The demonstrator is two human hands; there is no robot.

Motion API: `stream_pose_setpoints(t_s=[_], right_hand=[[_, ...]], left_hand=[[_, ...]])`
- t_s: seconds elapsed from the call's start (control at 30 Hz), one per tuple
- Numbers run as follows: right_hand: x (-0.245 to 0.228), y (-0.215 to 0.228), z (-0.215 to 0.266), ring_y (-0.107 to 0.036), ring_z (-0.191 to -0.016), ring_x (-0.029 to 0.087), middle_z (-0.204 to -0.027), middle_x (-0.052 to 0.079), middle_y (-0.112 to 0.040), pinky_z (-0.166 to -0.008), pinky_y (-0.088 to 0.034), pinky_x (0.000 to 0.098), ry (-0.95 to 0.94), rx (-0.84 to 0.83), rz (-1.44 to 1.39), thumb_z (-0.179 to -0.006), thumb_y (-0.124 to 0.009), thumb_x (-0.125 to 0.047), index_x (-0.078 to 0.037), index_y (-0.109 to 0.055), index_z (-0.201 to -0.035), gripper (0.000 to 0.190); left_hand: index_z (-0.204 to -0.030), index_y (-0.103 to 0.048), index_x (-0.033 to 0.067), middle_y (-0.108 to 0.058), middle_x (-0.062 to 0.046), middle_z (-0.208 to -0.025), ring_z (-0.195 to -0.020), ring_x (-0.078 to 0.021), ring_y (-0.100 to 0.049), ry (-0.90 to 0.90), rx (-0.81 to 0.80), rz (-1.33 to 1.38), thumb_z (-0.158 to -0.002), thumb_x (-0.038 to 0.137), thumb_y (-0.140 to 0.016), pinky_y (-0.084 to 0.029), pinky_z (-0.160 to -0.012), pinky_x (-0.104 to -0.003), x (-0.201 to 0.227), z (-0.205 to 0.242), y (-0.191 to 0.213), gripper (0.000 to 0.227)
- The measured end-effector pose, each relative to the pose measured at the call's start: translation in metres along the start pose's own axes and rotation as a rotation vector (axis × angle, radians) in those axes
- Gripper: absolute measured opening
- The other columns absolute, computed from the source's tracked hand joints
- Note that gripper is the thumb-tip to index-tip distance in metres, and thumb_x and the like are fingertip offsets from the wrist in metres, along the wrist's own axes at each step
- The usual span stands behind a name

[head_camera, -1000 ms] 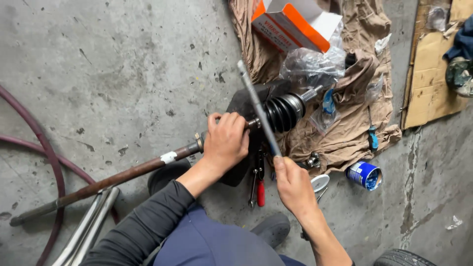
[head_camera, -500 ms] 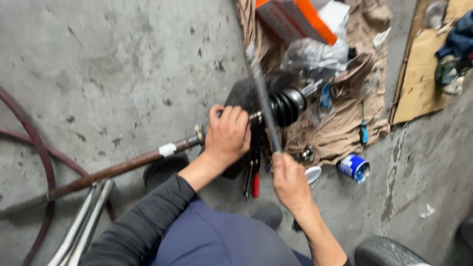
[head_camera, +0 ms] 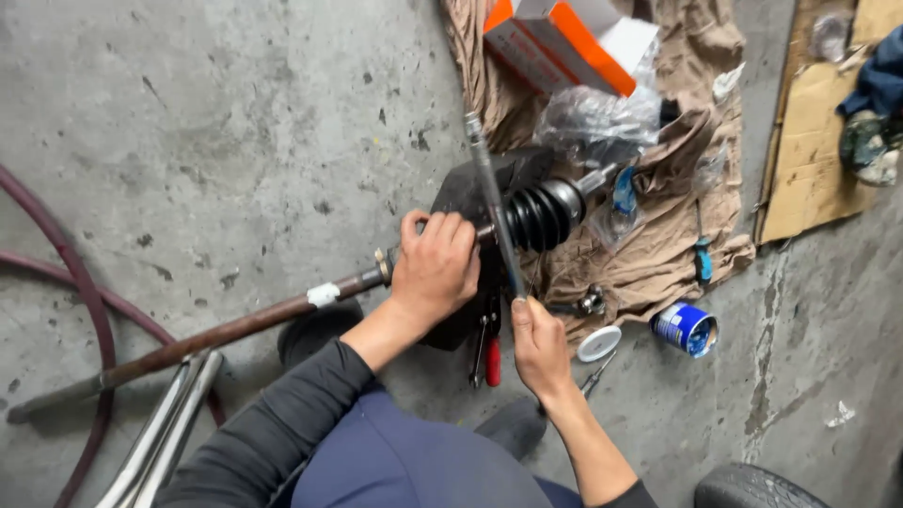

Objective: Replacing a CV joint boot on an axle assembly and securing it with clamps using various tools.

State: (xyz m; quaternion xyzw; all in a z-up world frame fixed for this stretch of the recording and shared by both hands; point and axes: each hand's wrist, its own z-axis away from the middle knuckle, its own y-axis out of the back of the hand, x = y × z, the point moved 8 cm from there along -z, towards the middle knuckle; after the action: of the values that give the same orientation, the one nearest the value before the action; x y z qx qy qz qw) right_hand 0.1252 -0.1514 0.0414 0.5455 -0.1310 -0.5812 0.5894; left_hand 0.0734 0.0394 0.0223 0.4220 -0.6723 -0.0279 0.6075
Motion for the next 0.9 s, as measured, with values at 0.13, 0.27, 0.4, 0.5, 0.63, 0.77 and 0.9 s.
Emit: stream_pose_setpoints(t_s=[0.13, 0.27, 0.4, 0.5, 0.63, 0.77, 0.9], right_hand=[[0.043, -0.021, -0.007, -0.044, -0.056, 0.022, -0.062, 0.012, -0.047, -0.056, -0.041, 0.0397, 0.063, 0.029, -0.052, -0.109, -0.043, -0.037, 0.000, -0.053, -0.084, 0.046], [0.071, -0.037, -0.015, -0.047, -0.053, 0.020, -0.059, 0.011, -0.048, -0.054, -0.040, 0.0382, 0.025, 0.010, -0.159, -0.108, -0.040, -0.037, -0.001, -0.054, -0.078, 0.049], [0.092, -0.053, -0.015, -0.050, -0.052, 0.015, -0.057, 0.004, -0.052, -0.053, -0.040, 0.0338, -0.006, -0.013, -0.288, -0.110, -0.038, -0.042, -0.005, -0.057, -0.074, 0.055], [0.145, -0.059, -0.003, -0.050, -0.055, 0.009, -0.062, -0.003, -0.055, -0.050, -0.040, 0.0271, -0.044, -0.042, -0.421, -0.109, -0.039, -0.048, -0.007, -0.062, -0.076, 0.057], [0.166, -0.019, -0.006, -0.044, -0.052, 0.006, -0.065, -0.005, -0.050, -0.045, -0.033, 0.0223, -0.122, -0.047, -0.863, -0.103, -0.043, -0.052, -0.008, -0.057, -0.089, 0.049], [0.182, 0.041, -0.023, -0.041, -0.054, 0.004, -0.068, -0.004, -0.047, -0.046, -0.033, 0.0205, -0.040, 0.116, -0.728, -0.107, -0.047, -0.051, -0.008, -0.053, -0.089, 0.047], [0.204, 0.068, -0.026, -0.040, -0.050, 0.004, -0.064, -0.005, -0.045, -0.045, -0.034, 0.0206, -0.111, 0.242, -0.743, -0.108, -0.050, -0.046, -0.008, -0.053, -0.084, 0.045]], left_hand=[[-0.090, -0.056, 0.0073, -0.056, -0.009, -0.091, -0.094, -0.0289, -0.059, 0.003, 0.007, -0.004, -0.083, 0.015, -0.072, -0.040, -0.095, -0.048, 0.002, -0.005, 0.005, 0.018], [-0.090, -0.056, 0.0076, -0.057, -0.010, -0.091, -0.095, -0.0297, -0.059, 0.022, -0.019, 0.015, -0.079, 0.016, -0.072, -0.039, -0.095, -0.049, -0.003, -0.008, 0.000, 0.021], [-0.095, -0.056, 0.0065, -0.057, -0.010, -0.093, -0.099, -0.0308, -0.059, 0.034, -0.027, 0.050, -0.079, 0.016, -0.072, -0.038, -0.097, -0.050, -0.003, -0.007, 0.001, 0.025], [-0.097, -0.058, 0.0053, -0.059, -0.012, -0.097, -0.102, -0.0316, -0.059, 0.032, -0.106, 0.049, -0.077, 0.017, -0.072, -0.038, -0.096, -0.049, -0.008, -0.003, -0.008, 0.027], [-0.113, -0.061, 0.0040, -0.063, -0.010, -0.110, -0.110, -0.0294, -0.060, 0.005, -0.067, 0.096, -0.085, 0.021, -0.072, -0.038, -0.099, -0.047, 0.007, -0.012, 0.004, 0.034], [-0.115, -0.067, 0.0097, -0.066, -0.007, -0.111, -0.109, -0.0279, -0.061, 0.034, -0.092, 0.003, -0.088, 0.029, -0.076, -0.039, -0.099, -0.046, 0.007, -0.016, -0.010, 0.034], [-0.105, -0.071, 0.0154, -0.069, -0.002, -0.100, -0.100, -0.0259, -0.065, 0.158, -0.145, 0.014, -0.088, 0.029, -0.077, -0.042, -0.093, -0.042, 0.010, -0.022, -0.012, 0.023]])
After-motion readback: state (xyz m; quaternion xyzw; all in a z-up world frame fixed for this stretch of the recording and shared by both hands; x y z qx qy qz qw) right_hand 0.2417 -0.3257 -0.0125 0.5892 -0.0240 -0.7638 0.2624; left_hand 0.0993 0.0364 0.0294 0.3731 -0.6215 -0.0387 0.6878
